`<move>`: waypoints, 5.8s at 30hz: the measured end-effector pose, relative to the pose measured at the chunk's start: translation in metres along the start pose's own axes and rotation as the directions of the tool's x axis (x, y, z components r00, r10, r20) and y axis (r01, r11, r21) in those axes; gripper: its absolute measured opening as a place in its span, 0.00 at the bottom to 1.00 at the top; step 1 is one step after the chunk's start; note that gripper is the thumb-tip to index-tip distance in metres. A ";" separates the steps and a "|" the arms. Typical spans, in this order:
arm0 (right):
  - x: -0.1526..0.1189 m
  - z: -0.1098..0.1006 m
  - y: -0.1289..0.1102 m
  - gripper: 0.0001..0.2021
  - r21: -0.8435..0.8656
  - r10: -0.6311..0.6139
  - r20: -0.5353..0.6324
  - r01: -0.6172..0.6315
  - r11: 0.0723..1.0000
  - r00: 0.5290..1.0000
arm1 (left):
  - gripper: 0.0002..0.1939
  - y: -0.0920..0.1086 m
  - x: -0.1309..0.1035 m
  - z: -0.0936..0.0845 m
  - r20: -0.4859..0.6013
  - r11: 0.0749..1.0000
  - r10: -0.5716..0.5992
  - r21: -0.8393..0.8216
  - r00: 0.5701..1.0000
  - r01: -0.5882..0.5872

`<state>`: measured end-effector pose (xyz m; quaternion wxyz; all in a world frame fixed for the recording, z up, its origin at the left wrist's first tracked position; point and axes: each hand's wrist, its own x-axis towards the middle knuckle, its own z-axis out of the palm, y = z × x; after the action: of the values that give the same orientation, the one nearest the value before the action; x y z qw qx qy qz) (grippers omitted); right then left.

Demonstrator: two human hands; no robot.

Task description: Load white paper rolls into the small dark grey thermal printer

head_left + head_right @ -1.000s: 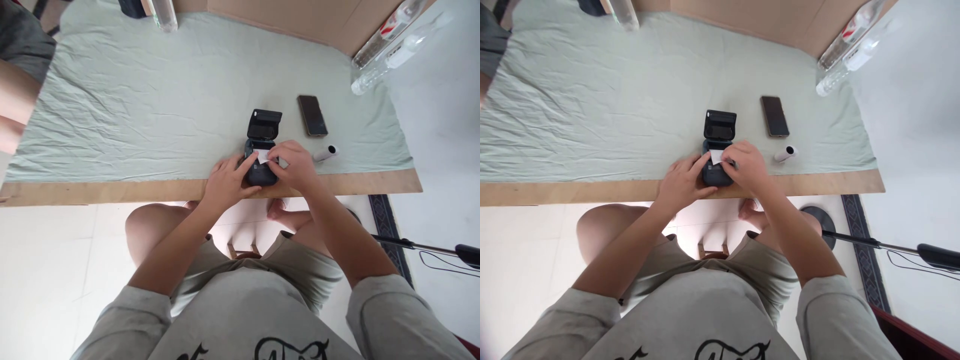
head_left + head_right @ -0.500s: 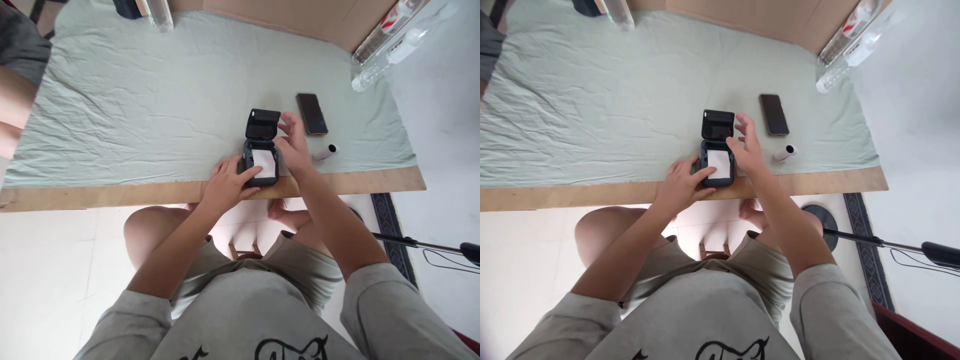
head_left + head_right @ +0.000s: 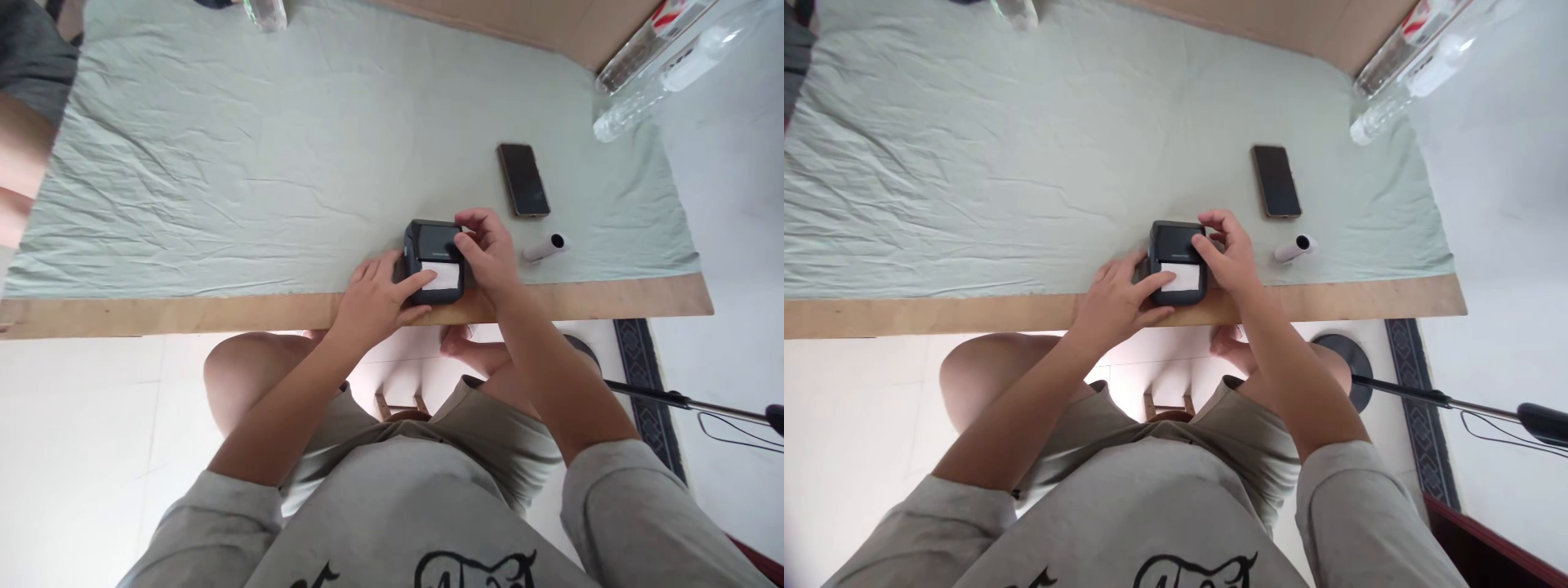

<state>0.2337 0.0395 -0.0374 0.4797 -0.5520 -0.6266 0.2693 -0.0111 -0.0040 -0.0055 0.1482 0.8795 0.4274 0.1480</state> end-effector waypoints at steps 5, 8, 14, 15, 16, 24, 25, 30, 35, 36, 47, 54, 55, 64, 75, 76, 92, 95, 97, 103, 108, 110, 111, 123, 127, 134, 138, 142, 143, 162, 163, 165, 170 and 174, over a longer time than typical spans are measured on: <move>-0.005 0.004 0.002 0.24 0.029 0.014 0.043 -0.016 0.999 0.999 | 0.38 -0.003 0.000 0.004 -0.022 1.000 0.002 -0.010 1.000 -0.003; -0.006 0.006 0.001 0.20 0.042 0.001 0.015 -0.002 0.999 1.000 | 0.42 -0.003 0.001 0.003 -0.005 1.000 -0.020 -0.016 1.000 0.019; -0.006 0.007 -0.008 0.14 -0.011 -0.052 0.059 0.053 0.999 0.997 | 0.41 0.000 0.003 0.002 -0.004 0.997 -0.072 -0.026 0.997 0.071; -0.006 0.007 -0.009 0.15 -0.025 -0.045 0.069 0.047 0.999 0.997 | 0.41 0.001 0.003 0.002 0.002 0.996 -0.080 -0.025 0.997 0.080; -0.005 0.006 -0.011 0.15 -0.037 -0.033 0.078 0.036 0.999 0.996 | 0.41 0.001 0.003 0.003 0.010 0.996 -0.087 -0.023 0.996 0.087; -0.005 0.005 -0.015 0.15 -0.110 -0.027 0.134 0.042 0.993 0.991 | 0.40 0.003 0.006 0.002 -0.006 0.994 -0.112 0.015 0.994 0.112; -0.006 0.005 -0.016 0.15 -0.133 -0.040 0.134 0.058 0.989 0.990 | 0.39 0.003 0.006 0.002 -0.010 0.994 -0.111 0.018 0.994 0.111; -0.011 0.007 -0.016 0.18 -0.191 -0.145 0.108 0.164 0.968 0.983 | 0.50 0.003 0.006 0.006 -0.008 0.992 -0.130 0.004 0.992 0.130; -0.013 0.007 -0.015 0.25 -0.218 -0.125 0.084 0.141 0.966 0.989 | 0.52 0.001 0.008 0.005 0.055 0.987 -0.159 -0.003 0.986 0.159; -0.014 0.007 -0.015 0.26 -0.222 -0.126 0.081 0.141 0.965 0.989 | 0.51 0.001 0.008 0.004 0.064 0.988 -0.155 -0.006 0.986 0.156; -0.017 0.007 -0.018 0.25 -0.228 0.045 0.052 -0.032 0.973 0.998 | 0.51 0.002 0.009 0.002 0.048 0.984 -0.172 -0.032 0.984 0.174; -0.016 0.006 -0.019 0.29 -0.245 0.051 0.070 -0.033 0.969 0.996 | 0.50 -0.005 0.013 0.000 0.035 0.985 -0.156 -0.073 0.987 0.159; -0.016 0.006 -0.019 0.29 -0.255 0.053 0.075 -0.032 0.966 0.996 | 0.51 -0.005 0.014 -0.001 0.039 0.985 -0.153 -0.074 0.987 0.156; -0.016 0.007 -0.024 0.23 -0.233 0.089 0.100 -0.064 0.970 0.991 | 0.50 0.000 0.009 0.001 0.016 0.986 -0.165 -0.033 0.986 0.166; -0.011 -0.019 -0.034 0.31 -0.092 0.076 0.307 -0.050 0.994 0.949 | 0.52 0.003 0.007 0.001 0.035 0.986 -0.165 0.019 0.986 0.165; -0.010 -0.021 -0.038 0.31 -0.118 0.103 0.290 -0.071 0.991 0.951 | 0.52 0.003 0.007 0.001 0.035 0.986 -0.164 0.017 0.986 0.164; 0.019 -0.006 -0.078 0.04 -0.408 0.064 0.048 -0.038 0.912 0.997 | 0.52 0.003 0.007 -0.003 0.070 0.986 -0.166 0.005 0.984 0.167; 0.023 -0.002 -0.082 0.05 -0.634 0.082 0.248 0.098 0.767 0.965 | 0.51 0.002 0.007 -0.004 0.070 0.986 -0.167 0.000 0.984 0.167; 0.027 -0.001 -0.085 0.09 -0.703 0.156 0.365 0.162 0.693 0.918 | 0.51 0.002 0.007 -0.003 0.069 0.985 -0.170 0.000 0.983 0.170; 0.046 0.002 -0.096 0.20 -0.751 0.310 0.538 0.280 0.598 0.784 | 0.50 0.001 0.006 0.000 0.049 0.987 -0.162 -0.015 0.986 0.163; 0.054 0.002 -0.107 0.22 -0.764 0.347 0.572 0.328 0.556 0.743 | 0.50 0.001 0.006 0.001 0.044 0.985 -0.172 -0.002 0.984 0.172; 0.052 -0.007 -0.110 0.23 -0.740 0.310 0.557 0.292 0.606 0.770 | 0.50 0.002 0.006 0.000 0.051 0.985 -0.170 -0.016 0.984 0.171; 0.050 -0.014 -0.111 0.22 -0.704 0.275 0.544 0.253 0.664 0.793 | 0.50 0.002 0.006 -0.001 0.054 0.985 -0.170 -0.021 0.984 0.172; -0.034 -0.044 -0.032 0.22 0.416 0.507 0.043 -0.477 0.775 0.861 | 0.49 0.002 0.007 -0.002 0.037 0.988 -0.152 -0.018 0.988 0.153; -0.039 -0.036 -0.028 0.21 0.220 0.437 -0.095 -0.409 0.885 0.894 | 0.49 0.002 0.008 -0.003 0.053 0.988 -0.151 -0.017 0.987 0.152; -0.027 -0.031 -0.031 0.10 -0.468 0.043 -0.154 -0.111 0.877 0.987 | 0.51 0.002 0.009 -0.003 0.064 0.988 -0.156 0.000 0.986 0.157; -0.020 -0.025 -0.020 0.15 -0.528 0.021 -0.117 -0.080 0.845 0.993 | 0.50 0.002 0.009 -0.004 0.063 0.988 -0.155 -0.006 0.986 0.155; -0.022 -0.020 -0.019 0.24 -0.510 0.049 -0.063 -0.075 0.857 0.997 | 0.48 0.003 0.009 -0.005 0.068 0.987 -0.155 -0.022 0.986 0.157; -0.025 -0.021 -0.022 0.24 -0.508 0.031 -0.059 -0.057 0.859 0.998 | 0.48 0.003 0.009 -0.005 0.068 0.987 -0.156 -0.023 0.985 0.158; -0.029 -0.109 0.041 0.20 -0.610 0.016 -0.366 -0.252 0.751 0.931 | 0.49 0.004 0.010 -0.005 0.080 0.982 -0.189 -0.014 0.979 0.191; -0.029 -0.110 0.041 0.19 -0.604 0.030 -0.368 -0.264 0.752 0.929 | 0.49 0.003 0.009 -0.005 0.078 0.982 -0.187 -0.012 0.979 0.189; -0.030 -0.111 0.040 0.19 -0.587 0.039 -0.370 -0.266 0.765 0.928 | 0.50 0.003 0.009 -0.005 0.079 0.982 -0.185 -0.013 0.980 0.187; -0.030 -0.110 0.037 0.23 -0.508 0.036 -0.412 -0.263 0.820 0.910 | 0.49 0.003 0.010 -0.005 0.087 0.981 -0.194 0.015 0.977 0.194; -0.030 -0.108 0.035 0.29 -0.435 0.110 -0.449 -0.324 0.840 0.887 | 0.49 0.001 0.011 -0.003 0.094 0.983 -0.182 0.028 0.979 0.180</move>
<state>0.3440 -0.0015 -0.0341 0.4056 -0.7692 -0.4927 0.0315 -0.0052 0.0040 -0.0011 0.1732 0.8443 0.4995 0.0873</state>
